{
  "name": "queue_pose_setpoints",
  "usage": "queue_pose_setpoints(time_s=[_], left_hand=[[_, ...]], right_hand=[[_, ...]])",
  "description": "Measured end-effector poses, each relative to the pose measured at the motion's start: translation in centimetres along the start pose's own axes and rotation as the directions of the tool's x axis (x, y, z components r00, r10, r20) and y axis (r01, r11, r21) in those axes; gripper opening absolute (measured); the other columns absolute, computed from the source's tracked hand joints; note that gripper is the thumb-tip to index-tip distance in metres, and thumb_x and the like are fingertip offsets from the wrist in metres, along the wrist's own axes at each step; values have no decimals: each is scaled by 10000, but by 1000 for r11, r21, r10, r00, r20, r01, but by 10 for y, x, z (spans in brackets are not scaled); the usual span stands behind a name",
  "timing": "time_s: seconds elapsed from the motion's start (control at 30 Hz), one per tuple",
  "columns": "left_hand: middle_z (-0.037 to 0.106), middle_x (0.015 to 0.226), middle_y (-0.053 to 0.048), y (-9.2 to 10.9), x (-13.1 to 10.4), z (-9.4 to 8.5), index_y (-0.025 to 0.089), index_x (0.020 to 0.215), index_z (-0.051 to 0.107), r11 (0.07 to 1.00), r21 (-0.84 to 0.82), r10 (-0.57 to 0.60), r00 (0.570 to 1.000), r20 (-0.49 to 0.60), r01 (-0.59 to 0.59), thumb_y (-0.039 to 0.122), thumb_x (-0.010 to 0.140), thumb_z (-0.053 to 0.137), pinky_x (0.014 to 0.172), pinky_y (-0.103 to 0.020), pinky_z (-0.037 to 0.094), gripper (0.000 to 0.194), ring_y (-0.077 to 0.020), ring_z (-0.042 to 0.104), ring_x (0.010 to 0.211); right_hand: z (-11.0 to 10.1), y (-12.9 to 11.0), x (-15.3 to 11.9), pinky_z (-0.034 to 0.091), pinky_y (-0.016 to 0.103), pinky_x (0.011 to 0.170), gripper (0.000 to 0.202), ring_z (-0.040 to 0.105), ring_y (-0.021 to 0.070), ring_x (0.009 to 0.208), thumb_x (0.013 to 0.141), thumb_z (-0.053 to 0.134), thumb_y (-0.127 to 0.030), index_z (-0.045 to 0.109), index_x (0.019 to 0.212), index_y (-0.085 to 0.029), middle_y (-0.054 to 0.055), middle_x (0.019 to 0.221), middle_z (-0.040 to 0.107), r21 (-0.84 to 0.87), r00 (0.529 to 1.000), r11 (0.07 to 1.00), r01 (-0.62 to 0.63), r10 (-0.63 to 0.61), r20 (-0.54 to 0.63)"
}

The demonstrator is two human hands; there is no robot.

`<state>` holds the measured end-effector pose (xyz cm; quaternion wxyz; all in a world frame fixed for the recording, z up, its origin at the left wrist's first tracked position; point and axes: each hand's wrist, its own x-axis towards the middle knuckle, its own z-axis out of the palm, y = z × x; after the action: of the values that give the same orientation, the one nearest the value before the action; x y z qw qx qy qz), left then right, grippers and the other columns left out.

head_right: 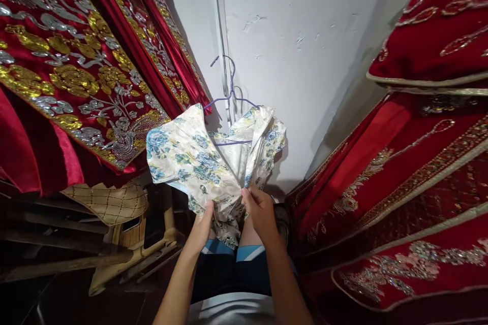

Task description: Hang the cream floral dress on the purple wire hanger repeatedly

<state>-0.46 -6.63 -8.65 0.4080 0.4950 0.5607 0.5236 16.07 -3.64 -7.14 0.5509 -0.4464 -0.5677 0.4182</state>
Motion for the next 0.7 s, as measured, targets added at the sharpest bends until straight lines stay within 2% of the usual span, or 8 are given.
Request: queue_pose_setpoints(time_s=[0.13,0.3,0.4,0.43,0.53,0.57,0.67,0.7], left_hand=[[554,1489,-130,-13,10,-18,221,1377,592,1000,-4,-20,994,-107,19,692,870,587,1250,-472,252,692,-320,349,1506],[717,1141,-142,-17,24,-45,215,1110,700,984,-166,-109,947,-303,60,589,822,708,1100,-493,450,472,-360,580,1292],[687,1030,-91,-17,29,-55,194,1069,667,985,-159,0,926,-377,-64,518,773,763,1002,-428,496,449,-296,642,1107],[661,1024,-71,-16,28,-55,191,1087,645,983,-125,63,881,-468,-136,495,762,775,972,-391,498,464,-259,636,1051],[585,993,-28,-13,19,-40,198,1094,593,952,48,246,664,-706,-301,429,798,757,878,-302,485,410,-176,581,918],[575,973,-23,-11,15,-31,200,1058,596,942,91,294,662,-690,-324,408,828,733,854,-289,480,339,-168,570,893],[599,957,-37,-6,3,3,199,977,625,926,135,378,855,-356,-353,331,883,669,846,-290,474,168,-186,582,908],[611,961,-42,-5,1,13,197,978,629,928,128,372,897,-237,-351,302,893,646,849,-292,472,136,-193,588,922]], right_hand=[[-3,-1,-1,269,290,555,451,358,123,524,920,593,-496,567,584,-198,-47,512,371,90,999,995,-38,39,-5],[-11,-7,3,273,294,528,417,364,135,505,898,604,-513,596,611,-211,-34,505,412,224,990,971,-89,111,-88],[-15,-12,3,261,291,502,360,368,140,497,858,625,-506,632,650,-213,-30,511,423,239,988,962,-130,147,-54],[-14,-14,2,263,290,497,350,372,141,496,852,627,-503,636,655,-213,-29,514,425,240,987,960,-144,156,-30],[-3,-16,-2,296,287,501,351,397,143,507,865,618,-480,621,637,-213,-23,521,442,204,982,960,-190,182,55],[2,-16,-3,309,287,504,347,408,144,511,871,614,-470,621,639,-213,-20,525,452,187,977,961,-206,192,90],[16,-17,-6,331,281,502,315,429,143,513,873,608,-432,627,650,-211,-18,528,473,167,968,962,-214,186,169],[18,-17,-7,336,277,503,306,434,140,511,871,604,-417,631,650,-208,-19,525,477,169,967,964,-204,173,185]])
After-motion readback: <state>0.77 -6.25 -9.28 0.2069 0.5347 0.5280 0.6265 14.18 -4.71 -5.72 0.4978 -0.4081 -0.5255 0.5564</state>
